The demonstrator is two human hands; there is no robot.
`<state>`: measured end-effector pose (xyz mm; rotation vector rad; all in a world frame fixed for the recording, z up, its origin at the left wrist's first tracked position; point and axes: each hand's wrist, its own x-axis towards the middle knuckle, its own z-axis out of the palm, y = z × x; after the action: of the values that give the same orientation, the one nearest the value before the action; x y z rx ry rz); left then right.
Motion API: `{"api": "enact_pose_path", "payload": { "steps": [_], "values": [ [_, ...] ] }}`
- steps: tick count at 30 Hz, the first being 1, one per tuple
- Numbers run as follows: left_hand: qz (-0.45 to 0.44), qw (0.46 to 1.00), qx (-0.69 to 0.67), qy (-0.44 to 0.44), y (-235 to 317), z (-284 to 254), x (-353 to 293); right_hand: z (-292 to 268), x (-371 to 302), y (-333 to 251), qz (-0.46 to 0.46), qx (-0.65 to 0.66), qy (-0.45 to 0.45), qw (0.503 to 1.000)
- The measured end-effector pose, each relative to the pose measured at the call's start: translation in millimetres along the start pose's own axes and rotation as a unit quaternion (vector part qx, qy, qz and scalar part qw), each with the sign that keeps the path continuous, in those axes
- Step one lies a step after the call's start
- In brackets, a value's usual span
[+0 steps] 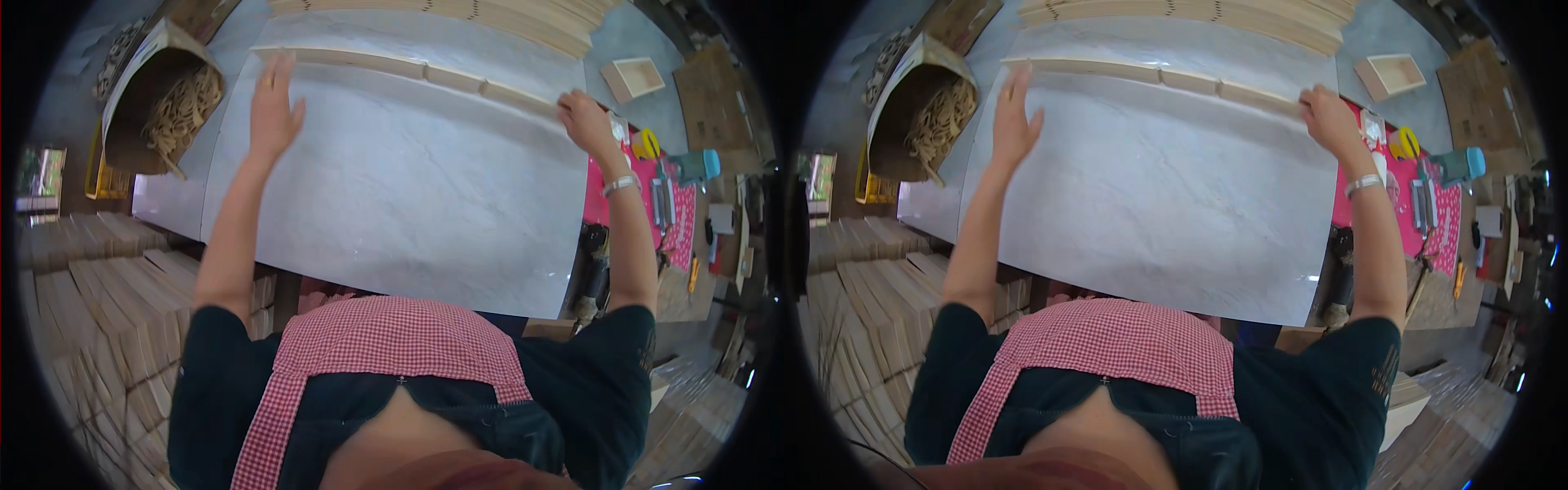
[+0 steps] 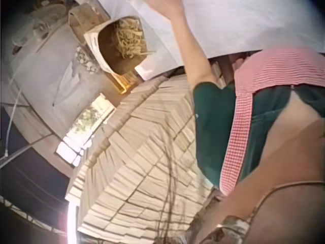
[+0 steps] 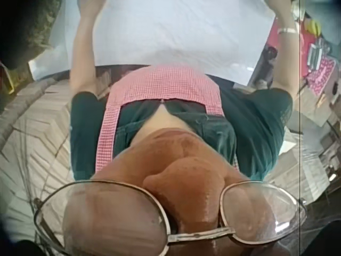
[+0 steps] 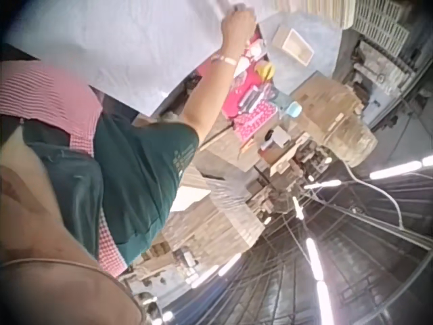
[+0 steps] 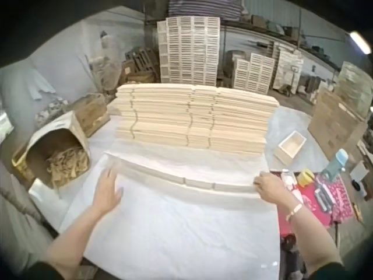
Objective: Assemble small wooden boxes using wood glue and a pneumatic nail gun.
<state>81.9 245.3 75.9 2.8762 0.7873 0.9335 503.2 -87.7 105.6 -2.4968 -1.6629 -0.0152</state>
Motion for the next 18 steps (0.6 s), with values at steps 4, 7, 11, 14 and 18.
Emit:
{"api": "enact_pose_path", "payload": {
  "steps": [4, 7, 11, 14, 18],
  "values": [
    [0.030, 0.987, 0.158, 0.026, -84, 24, 37, -27, -59, -44, -0.039, 0.001, 0.072, 0.997],
    [0.047, 0.962, 0.265, -0.044, -106, 27, 39, -50, -101, -74, -0.042, -0.009, 0.084, 0.996],
    [-0.062, 0.923, 0.197, -0.325, -90, -8, 45, -50, -147, -92, 0.045, -0.059, 0.100, 0.992],
    [-0.076, 0.916, 0.140, -0.369, -57, -43, 24, -32, -152, -100, 0.088, -0.048, 0.115, 0.988],
    [-0.077, 0.903, 0.060, -0.418, -12, -66, -23, 12, -145, -131, 0.156, 0.066, 0.021, 0.985]
  ]
}}
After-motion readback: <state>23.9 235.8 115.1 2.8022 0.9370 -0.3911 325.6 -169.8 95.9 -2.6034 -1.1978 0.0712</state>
